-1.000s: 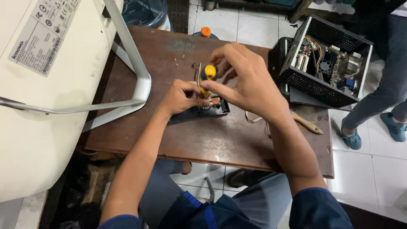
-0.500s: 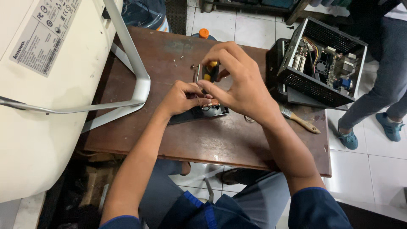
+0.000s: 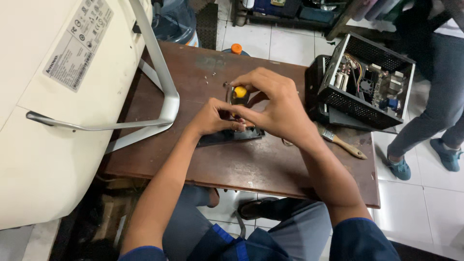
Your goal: The person works on a small electronic device on a wooden table, using a screwdriver to remove screws and detach a circuit board. They manipulate wires and components within the device's casing, occasionally moving a nearby computer tower aside to access the workspace.
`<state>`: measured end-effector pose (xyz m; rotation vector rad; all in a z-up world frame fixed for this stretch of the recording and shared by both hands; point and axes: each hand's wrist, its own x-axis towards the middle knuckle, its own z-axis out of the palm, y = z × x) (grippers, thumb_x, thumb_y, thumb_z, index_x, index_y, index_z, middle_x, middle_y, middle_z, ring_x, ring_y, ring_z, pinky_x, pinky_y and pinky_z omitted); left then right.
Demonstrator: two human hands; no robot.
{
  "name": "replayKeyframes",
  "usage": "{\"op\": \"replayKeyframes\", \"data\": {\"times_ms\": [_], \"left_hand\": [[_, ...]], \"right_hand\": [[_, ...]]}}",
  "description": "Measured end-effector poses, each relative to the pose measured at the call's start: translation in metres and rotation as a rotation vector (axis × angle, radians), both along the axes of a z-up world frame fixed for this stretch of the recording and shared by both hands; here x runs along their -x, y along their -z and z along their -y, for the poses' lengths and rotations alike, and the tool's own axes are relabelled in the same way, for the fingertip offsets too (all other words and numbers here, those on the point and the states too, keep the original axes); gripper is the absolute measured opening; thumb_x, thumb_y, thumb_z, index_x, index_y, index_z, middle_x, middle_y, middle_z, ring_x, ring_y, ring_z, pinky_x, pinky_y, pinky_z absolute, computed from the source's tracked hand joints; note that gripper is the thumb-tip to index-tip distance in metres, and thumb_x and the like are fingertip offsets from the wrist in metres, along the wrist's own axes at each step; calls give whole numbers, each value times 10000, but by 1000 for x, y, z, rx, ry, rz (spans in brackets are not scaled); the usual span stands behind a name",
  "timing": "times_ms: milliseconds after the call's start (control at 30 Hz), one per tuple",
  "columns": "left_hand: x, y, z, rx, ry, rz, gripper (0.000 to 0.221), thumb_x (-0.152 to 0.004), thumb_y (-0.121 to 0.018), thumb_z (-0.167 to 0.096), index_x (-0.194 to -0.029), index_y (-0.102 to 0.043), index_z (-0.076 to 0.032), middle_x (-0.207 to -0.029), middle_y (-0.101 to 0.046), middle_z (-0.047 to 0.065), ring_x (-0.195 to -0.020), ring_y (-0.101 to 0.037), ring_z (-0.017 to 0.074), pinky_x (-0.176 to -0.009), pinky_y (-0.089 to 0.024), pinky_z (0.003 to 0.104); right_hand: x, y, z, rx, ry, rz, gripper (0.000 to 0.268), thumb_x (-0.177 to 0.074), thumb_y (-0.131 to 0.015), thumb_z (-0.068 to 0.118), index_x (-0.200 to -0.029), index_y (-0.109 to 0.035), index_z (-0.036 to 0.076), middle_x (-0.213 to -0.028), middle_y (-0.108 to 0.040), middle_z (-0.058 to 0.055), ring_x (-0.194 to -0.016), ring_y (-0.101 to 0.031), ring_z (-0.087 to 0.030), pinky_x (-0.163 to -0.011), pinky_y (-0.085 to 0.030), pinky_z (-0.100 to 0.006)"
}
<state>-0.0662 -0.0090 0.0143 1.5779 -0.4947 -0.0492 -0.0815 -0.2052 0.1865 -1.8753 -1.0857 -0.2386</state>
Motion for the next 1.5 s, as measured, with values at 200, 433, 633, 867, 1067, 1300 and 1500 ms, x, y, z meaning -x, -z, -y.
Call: {"op": "replayKeyframes", "data": {"times_ms": [200,433,633,867,1067,1300,1500], "left_hand": [[3,-9,-1,19,13,-9,73,-876,-911,-130,-915,-851,-116,-662,-729,3,-651,-555,42,-593,-429,188],[-3,6,2,53,-34,-29,175,-771,-997,-122,-867,-851,-109,-585,-660,-5,-590,-513,27,-570,-351,162],[-9,20,-1,51,-16,-82,265,-696,-1048,-123,-813,-816,-76,-583,-676,-6,-588,-528,2,-571,-373,130],[-14,27,-4,36,6,7,295,-724,-1052,-210,-815,-795,-95,-692,-696,33,-700,-632,101,-650,-467,229],[-6,11,-4,121,114,60,134,-884,-907,-120,-989,-842,-68,-836,-742,66,-775,-689,124,-694,-543,259],[1,5,-1,101,58,51,105,-960,-840,-121,-1043,-848,-57,-921,-792,134,-901,-704,174,-811,-563,356],[-10,13,-6,136,12,108,137,-996,-791,-113,-1092,-840,-29,-891,-781,152,-842,-710,187,-695,-559,339]], "right_hand": [[-8,-7,8,110,-12,154,339,-974,-799,64,-1291,-705,-9,-1191,-735,-245,-1036,-749,-468,-810,-636,-505],[-12,4,4,30,44,17,452,-920,-903,79,-1332,-726,26,-1091,-671,-178,-902,-752,-336,-704,-678,-360],[-3,-8,4,58,-37,84,413,-890,-921,101,-1255,-744,27,-1122,-708,-166,-910,-751,-334,-705,-666,-367],[-9,-7,1,44,-91,161,281,-911,-873,74,-1165,-771,12,-1087,-724,-213,-876,-749,-373,-680,-649,-410],[-13,-7,4,77,-82,126,377,-862,-708,-59,-1230,-736,18,-1194,-743,-223,-1049,-755,-443,-843,-632,-487],[-19,-20,18,337,-4,-262,885,-908,-848,174,-1573,-297,-15,-1233,-678,-431,-972,-736,-570,-845,-619,-631],[-57,33,20,927,22,-247,292,-869,-810,372,-961,-802,95,-875,-831,-118,-907,-791,-419,-828,-604,-526]]}}
